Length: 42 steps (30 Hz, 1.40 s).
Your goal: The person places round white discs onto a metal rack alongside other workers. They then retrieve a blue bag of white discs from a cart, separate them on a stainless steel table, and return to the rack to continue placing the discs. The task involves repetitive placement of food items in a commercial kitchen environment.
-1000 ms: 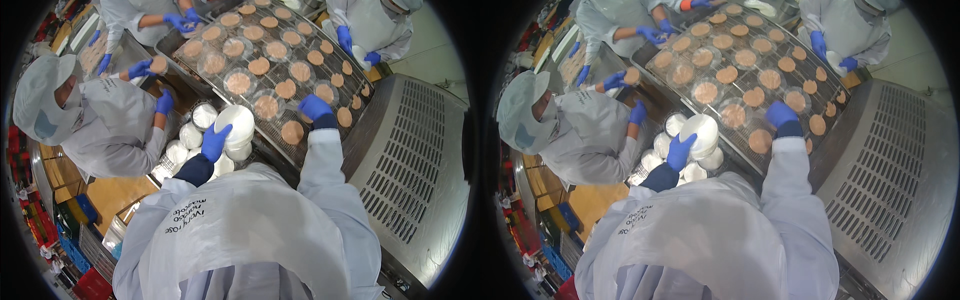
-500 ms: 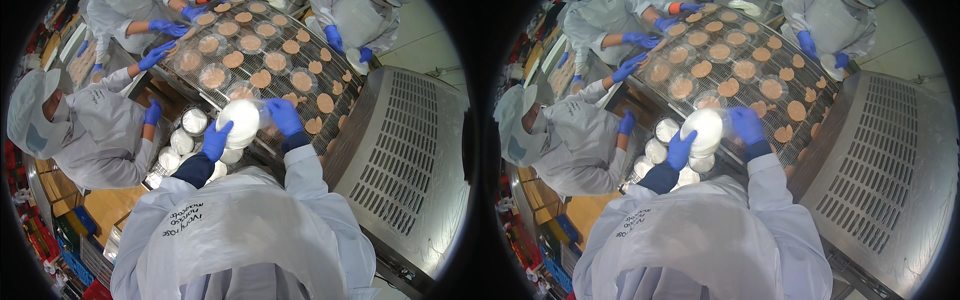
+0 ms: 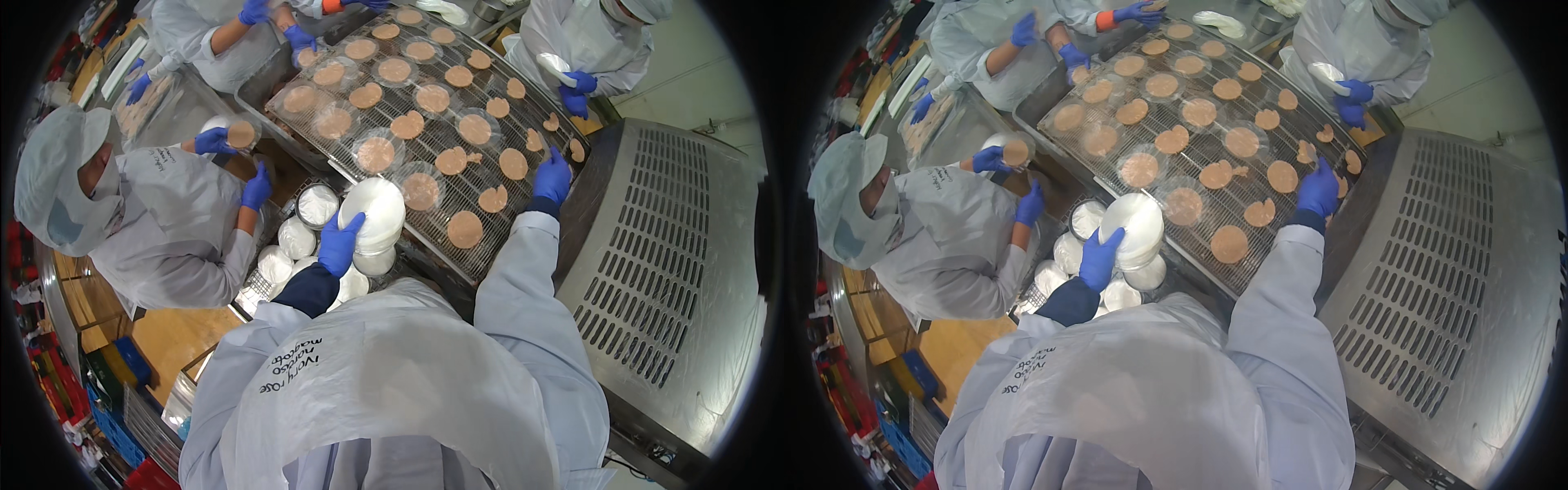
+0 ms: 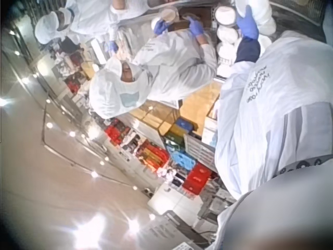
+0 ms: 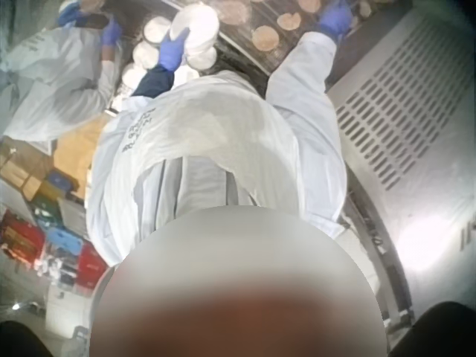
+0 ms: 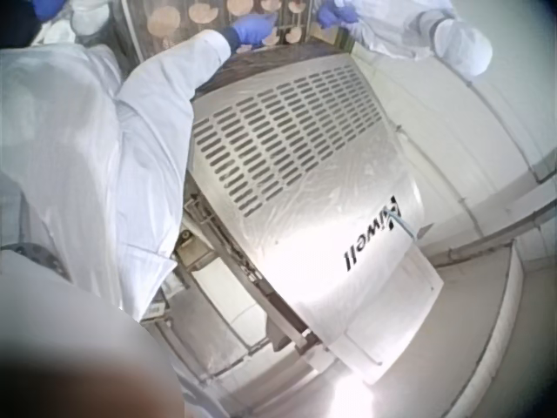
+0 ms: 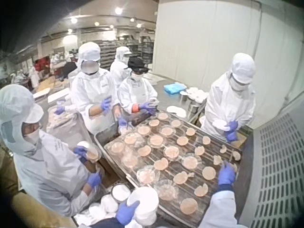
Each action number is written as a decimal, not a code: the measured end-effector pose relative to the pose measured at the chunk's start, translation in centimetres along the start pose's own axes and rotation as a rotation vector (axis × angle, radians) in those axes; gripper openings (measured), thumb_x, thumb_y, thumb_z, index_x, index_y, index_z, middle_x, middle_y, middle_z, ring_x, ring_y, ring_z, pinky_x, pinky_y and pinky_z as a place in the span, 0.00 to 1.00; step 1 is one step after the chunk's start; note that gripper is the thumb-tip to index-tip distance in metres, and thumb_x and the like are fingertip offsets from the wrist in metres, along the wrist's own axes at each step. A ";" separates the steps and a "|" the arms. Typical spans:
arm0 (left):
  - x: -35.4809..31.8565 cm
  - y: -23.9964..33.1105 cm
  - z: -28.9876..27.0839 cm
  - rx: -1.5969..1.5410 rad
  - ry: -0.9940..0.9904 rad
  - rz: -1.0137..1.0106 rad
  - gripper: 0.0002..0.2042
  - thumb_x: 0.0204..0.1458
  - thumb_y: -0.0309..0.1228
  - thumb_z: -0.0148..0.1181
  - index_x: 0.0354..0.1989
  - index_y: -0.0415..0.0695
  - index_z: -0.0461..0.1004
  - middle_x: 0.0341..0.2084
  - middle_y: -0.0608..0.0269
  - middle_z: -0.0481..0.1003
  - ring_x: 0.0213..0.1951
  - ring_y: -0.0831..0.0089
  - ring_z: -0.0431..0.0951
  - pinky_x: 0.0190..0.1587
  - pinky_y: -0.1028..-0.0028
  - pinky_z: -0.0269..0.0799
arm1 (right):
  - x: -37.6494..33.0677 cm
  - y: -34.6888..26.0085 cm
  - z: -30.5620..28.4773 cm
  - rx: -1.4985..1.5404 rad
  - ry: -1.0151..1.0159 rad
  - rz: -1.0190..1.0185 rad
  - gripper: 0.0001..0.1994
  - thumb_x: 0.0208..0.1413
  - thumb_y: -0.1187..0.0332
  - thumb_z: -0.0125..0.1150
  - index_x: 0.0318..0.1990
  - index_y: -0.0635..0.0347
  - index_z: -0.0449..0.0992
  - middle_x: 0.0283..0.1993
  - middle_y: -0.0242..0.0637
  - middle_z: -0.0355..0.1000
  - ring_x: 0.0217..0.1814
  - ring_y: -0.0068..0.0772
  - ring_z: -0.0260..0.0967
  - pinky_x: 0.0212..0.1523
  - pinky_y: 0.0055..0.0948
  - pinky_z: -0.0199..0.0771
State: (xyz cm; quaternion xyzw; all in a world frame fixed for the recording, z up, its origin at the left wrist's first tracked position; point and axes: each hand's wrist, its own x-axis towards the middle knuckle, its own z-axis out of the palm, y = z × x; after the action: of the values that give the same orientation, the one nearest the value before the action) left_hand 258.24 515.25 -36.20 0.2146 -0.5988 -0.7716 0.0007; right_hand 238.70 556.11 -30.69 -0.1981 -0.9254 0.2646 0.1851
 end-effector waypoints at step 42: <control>-12.7 -6.7 8.0 0.018 -0.131 -0.049 0.20 0.50 0.30 0.67 0.51 0.37 0.73 0.41 0.59 0.78 0.41 0.74 0.78 0.46 0.73 0.74 | -25.0 9.1 -9.4 0.121 -0.551 -0.540 0.18 0.53 0.72 0.58 0.52 0.64 0.72 0.52 0.54 0.71 0.57 0.50 0.67 0.57 0.39 0.66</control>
State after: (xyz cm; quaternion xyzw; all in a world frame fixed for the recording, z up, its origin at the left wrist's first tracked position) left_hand 268.82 527.75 -36.64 0.1784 -0.5991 -0.7783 -0.0592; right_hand 266.70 555.51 -34.35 0.1423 -0.9420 0.3038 0.0039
